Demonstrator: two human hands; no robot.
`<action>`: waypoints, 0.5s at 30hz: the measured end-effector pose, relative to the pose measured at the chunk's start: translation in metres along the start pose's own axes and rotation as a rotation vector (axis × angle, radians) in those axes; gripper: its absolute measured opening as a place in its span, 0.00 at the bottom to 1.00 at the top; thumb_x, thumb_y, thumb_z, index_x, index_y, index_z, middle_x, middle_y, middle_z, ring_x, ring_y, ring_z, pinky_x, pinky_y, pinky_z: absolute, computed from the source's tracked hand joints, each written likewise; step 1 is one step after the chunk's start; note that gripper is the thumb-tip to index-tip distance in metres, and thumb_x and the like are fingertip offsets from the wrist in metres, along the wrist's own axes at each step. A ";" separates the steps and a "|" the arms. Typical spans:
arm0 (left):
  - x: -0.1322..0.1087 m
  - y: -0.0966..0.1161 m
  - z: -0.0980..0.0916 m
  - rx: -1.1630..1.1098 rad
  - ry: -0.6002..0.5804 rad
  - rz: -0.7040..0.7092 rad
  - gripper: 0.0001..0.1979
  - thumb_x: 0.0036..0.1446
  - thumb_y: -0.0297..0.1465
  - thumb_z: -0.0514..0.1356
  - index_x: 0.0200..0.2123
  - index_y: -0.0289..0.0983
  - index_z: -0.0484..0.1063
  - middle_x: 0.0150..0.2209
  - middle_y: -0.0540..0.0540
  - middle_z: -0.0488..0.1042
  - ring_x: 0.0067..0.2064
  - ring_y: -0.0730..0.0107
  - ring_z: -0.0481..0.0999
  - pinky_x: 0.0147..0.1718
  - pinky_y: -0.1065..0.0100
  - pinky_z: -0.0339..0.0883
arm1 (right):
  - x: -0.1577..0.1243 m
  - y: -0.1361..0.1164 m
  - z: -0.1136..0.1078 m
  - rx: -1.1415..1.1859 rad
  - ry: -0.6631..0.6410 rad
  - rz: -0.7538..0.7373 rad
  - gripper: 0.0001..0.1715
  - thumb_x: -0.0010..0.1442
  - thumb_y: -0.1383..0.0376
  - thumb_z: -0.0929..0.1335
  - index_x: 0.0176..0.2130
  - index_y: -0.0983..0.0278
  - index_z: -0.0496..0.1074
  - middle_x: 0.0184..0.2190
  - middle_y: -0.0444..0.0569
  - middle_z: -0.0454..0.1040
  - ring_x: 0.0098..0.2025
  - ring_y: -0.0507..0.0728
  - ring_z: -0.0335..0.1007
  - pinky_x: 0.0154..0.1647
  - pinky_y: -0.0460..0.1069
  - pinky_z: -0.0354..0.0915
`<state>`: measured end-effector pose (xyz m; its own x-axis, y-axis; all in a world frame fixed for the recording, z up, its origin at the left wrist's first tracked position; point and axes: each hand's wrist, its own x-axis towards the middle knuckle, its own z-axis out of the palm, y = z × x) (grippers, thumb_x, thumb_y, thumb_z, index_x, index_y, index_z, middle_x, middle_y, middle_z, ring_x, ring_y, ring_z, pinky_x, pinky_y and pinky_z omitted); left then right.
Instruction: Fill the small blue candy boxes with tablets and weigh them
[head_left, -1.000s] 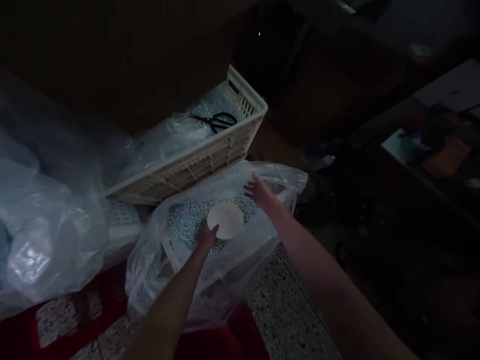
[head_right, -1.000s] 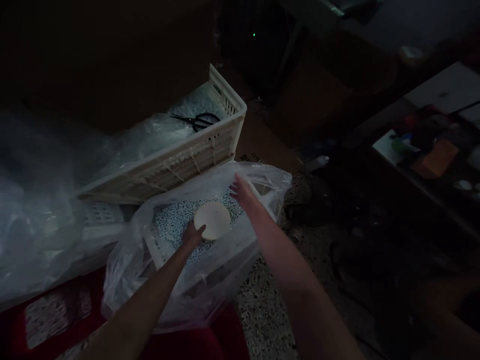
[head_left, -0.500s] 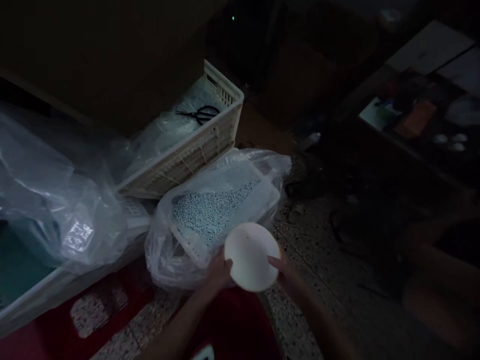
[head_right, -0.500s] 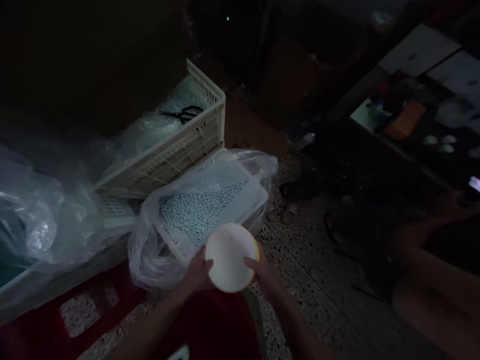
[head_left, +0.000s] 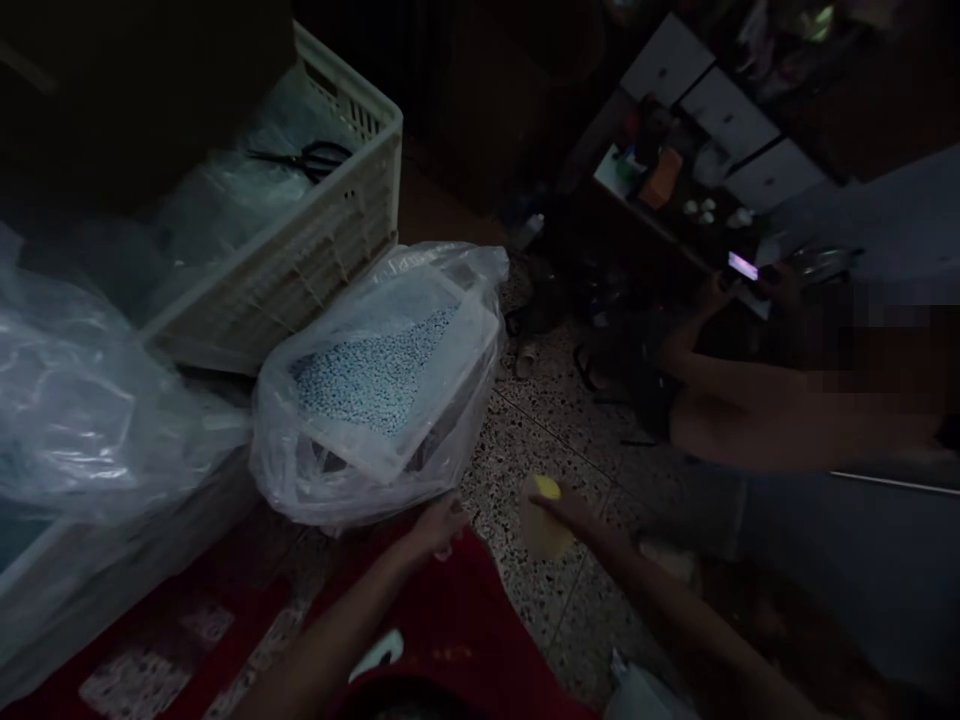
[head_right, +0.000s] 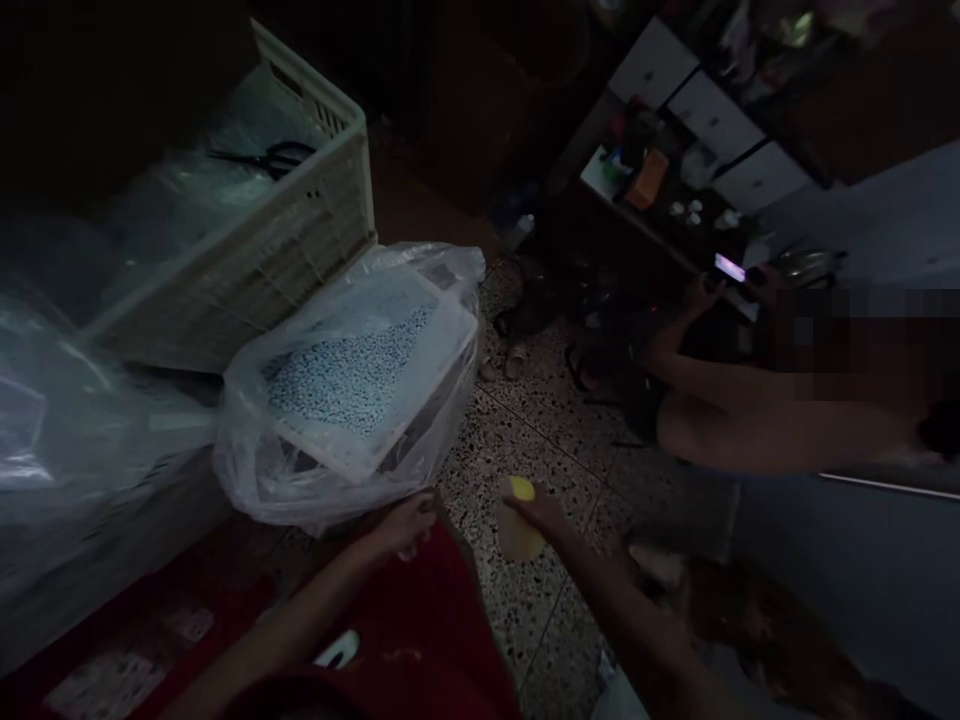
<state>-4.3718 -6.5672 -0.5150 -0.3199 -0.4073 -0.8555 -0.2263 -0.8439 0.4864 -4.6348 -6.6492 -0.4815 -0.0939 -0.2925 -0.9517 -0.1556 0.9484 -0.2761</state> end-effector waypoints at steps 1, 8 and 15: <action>-0.014 -0.007 -0.016 0.017 0.040 0.033 0.31 0.55 0.43 0.53 0.59 0.37 0.56 0.32 0.47 0.72 0.19 0.74 0.66 0.17 0.72 0.58 | -0.003 -0.001 -0.003 0.009 0.019 -0.026 0.32 0.45 0.49 0.71 0.48 0.60 0.68 0.36 0.53 0.77 0.42 0.64 0.74 0.36 0.55 0.70; -0.086 -0.026 -0.096 -0.010 0.343 0.104 0.31 0.53 0.47 0.51 0.56 0.37 0.59 0.34 0.46 0.71 0.24 0.73 0.68 0.18 0.72 0.61 | -0.032 -0.028 0.025 0.116 -0.186 -0.249 0.34 0.45 0.48 0.68 0.48 0.64 0.70 0.39 0.53 0.78 0.44 0.63 0.74 0.45 0.54 0.68; -0.197 0.005 -0.091 -0.172 0.656 0.294 0.18 0.54 0.42 0.55 0.47 0.45 0.70 0.28 0.48 0.71 0.26 0.66 0.70 0.23 0.66 0.64 | -0.004 -0.098 0.165 0.009 -0.414 -0.533 0.25 0.40 0.57 0.69 0.41 0.60 0.71 0.40 0.50 0.78 0.43 0.63 0.74 0.39 0.53 0.70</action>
<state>-4.2266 -6.5231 -0.3605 0.2828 -0.7050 -0.6504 -0.0517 -0.6883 0.7236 -4.4567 -6.7209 -0.4733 0.3787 -0.6516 -0.6573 -0.0674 0.6889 -0.7218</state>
